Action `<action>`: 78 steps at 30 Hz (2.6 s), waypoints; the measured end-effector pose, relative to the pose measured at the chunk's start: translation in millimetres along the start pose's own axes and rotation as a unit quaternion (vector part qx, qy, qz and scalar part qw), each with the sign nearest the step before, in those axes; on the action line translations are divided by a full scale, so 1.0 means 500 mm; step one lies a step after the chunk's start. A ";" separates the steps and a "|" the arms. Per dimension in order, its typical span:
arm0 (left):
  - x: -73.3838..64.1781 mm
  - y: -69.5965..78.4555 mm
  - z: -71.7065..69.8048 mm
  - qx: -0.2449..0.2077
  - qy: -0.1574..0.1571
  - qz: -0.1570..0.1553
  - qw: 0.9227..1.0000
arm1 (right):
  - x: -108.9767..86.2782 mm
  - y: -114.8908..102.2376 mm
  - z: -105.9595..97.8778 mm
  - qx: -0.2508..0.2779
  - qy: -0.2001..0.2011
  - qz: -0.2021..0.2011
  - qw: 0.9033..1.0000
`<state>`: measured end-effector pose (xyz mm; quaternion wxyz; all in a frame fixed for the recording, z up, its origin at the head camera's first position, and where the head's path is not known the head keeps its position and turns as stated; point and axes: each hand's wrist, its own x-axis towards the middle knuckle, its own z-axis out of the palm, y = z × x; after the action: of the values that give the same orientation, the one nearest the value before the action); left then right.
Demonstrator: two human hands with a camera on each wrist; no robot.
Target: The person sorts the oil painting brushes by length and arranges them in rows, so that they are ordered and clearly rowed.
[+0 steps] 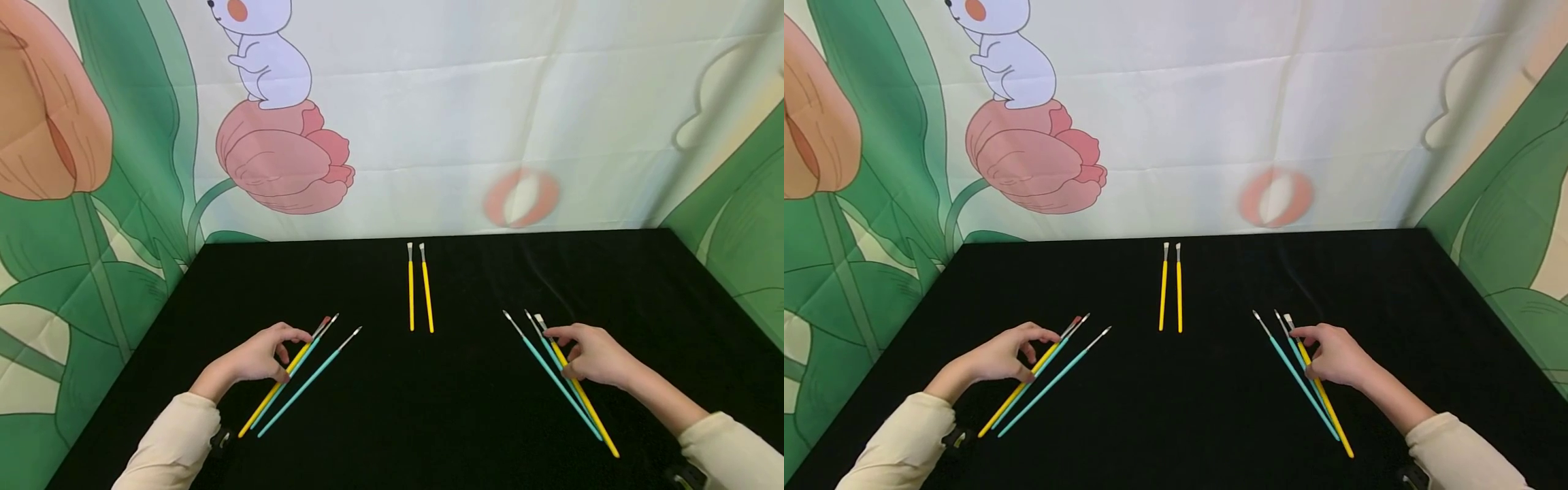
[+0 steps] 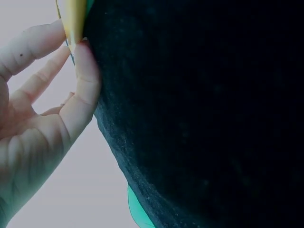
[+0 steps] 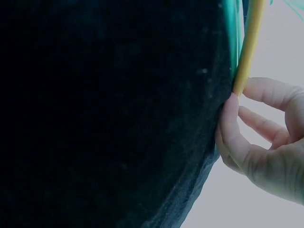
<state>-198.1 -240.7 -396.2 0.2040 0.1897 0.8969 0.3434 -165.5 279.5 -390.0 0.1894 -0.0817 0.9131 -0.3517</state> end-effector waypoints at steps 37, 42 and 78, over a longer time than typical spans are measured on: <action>0.003 0.024 -0.033 0.012 0.047 0.065 0.997 | -0.015 -0.006 -0.027 0.021 0.010 -0.051 0.998; 0.008 0.028 -0.033 -0.005 0.058 0.083 0.995 | -0.014 -0.009 -0.031 0.027 0.014 -0.054 0.998; 0.093 0.126 -0.055 -0.028 0.140 0.134 0.981 | -0.010 -0.014 -0.038 0.040 0.000 -0.068 0.997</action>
<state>-238.4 -189.6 -344.8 0.0337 0.2528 0.8731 0.4154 -168.6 287.2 -370.7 0.1685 -0.1362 0.8907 -0.3997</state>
